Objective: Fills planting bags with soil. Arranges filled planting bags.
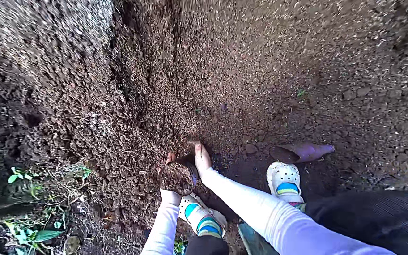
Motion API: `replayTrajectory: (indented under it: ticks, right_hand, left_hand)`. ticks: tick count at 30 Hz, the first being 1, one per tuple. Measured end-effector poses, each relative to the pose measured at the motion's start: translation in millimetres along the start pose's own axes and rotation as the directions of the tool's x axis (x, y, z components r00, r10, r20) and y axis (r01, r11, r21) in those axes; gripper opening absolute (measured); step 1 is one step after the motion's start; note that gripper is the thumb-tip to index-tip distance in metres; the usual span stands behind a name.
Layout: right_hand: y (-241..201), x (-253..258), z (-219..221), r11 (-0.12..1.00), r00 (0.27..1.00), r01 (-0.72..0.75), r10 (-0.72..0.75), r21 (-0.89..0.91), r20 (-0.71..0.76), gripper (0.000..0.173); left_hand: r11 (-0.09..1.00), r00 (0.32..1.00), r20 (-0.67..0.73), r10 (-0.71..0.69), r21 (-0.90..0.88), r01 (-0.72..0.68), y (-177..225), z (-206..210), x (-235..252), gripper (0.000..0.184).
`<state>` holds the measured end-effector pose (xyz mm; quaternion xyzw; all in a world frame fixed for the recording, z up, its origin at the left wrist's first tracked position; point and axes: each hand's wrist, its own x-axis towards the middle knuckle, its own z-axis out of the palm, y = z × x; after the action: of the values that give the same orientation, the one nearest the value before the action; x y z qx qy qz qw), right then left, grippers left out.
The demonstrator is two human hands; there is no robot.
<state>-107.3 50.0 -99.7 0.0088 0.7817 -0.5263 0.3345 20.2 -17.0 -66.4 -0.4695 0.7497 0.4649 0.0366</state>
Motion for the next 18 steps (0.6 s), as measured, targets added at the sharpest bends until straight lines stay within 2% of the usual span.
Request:
replayTrajectory:
  ticks: [1, 2, 3, 4, 6, 9, 11, 14, 18]
  right_hand:
    - [-1.4, 0.3, 1.7, 1.0, 1.0, -0.004, 0.004, -0.024, -0.016, 0.049]
    - [-3.7, 0.7, 3.2, 0.998, 1.0, -0.005, 0.004, -0.063, -0.017, 0.048]
    - [-5.7, 1.9, 4.5, 0.994, 1.0, 0.004, -0.004, -0.105, -0.003, 0.047]
    - [-6.5, 3.3, 5.0, 0.99, 0.999, 0.025, -0.022, -0.137, 0.023, 0.046]
    - [-9.4, 4.7, 2.7, 0.99, 0.996, 0.07, -0.061, -0.123, 0.072, 0.045]
    - [-12.6, 4.6, 0.9, 0.993, 0.99, 0.106, -0.11, 0.055, 0.084, 0.049]
    - [-13.5, -1.0, -0.3, 0.99, 0.987, 0.129, -0.133, 0.054, 0.085, 0.049]
    - [-21.8, -5.2, 0.4, 0.991, 0.989, 0.115, -0.109, -0.066, 0.096, 0.046]
    - [-26.0, 6.5, 4.5, 0.982, 0.978, 0.165, -0.151, -0.093, 0.144, 0.044]
  left_hand:
    - [0.971, 0.998, -0.032, -0.058, -0.233, 0.049, -2.0, 4.2, -5.1, 0.047]
    - [0.851, 0.992, -0.026, -0.125, -0.517, 0.094, -5.3, 9.4, -7.2, 0.04]
    - [0.707, 0.987, -0.003, -0.162, -0.698, 0.114, -8.8, 12.2, -8.5, 0.039]
    - [0.607, 0.987, 0.019, -0.163, -0.786, 0.115, -13.1, 12.9, -10.5, 0.038]
    - [0.506, 0.987, 0.033, -0.16, -0.855, 0.111, -16.2, 11.1, -12.5, 0.039]
    - [0.433, 0.983, 0.047, -0.18, -0.893, 0.122, -8.7, 3.7, 0.8, 0.062]
    - [0.463, 0.978, 0.036, -0.206, -0.876, 0.13, -3.3, 4.1, 0.6, 0.062]
    - [0.517, 0.981, 0.049, -0.186, -0.844, 0.14, 2.6, 4.1, -8.4, 0.067]
    - [0.507, 0.99, 0.03, -0.141, -0.856, 0.099, -0.1, 5.6, -16.4, 0.063]
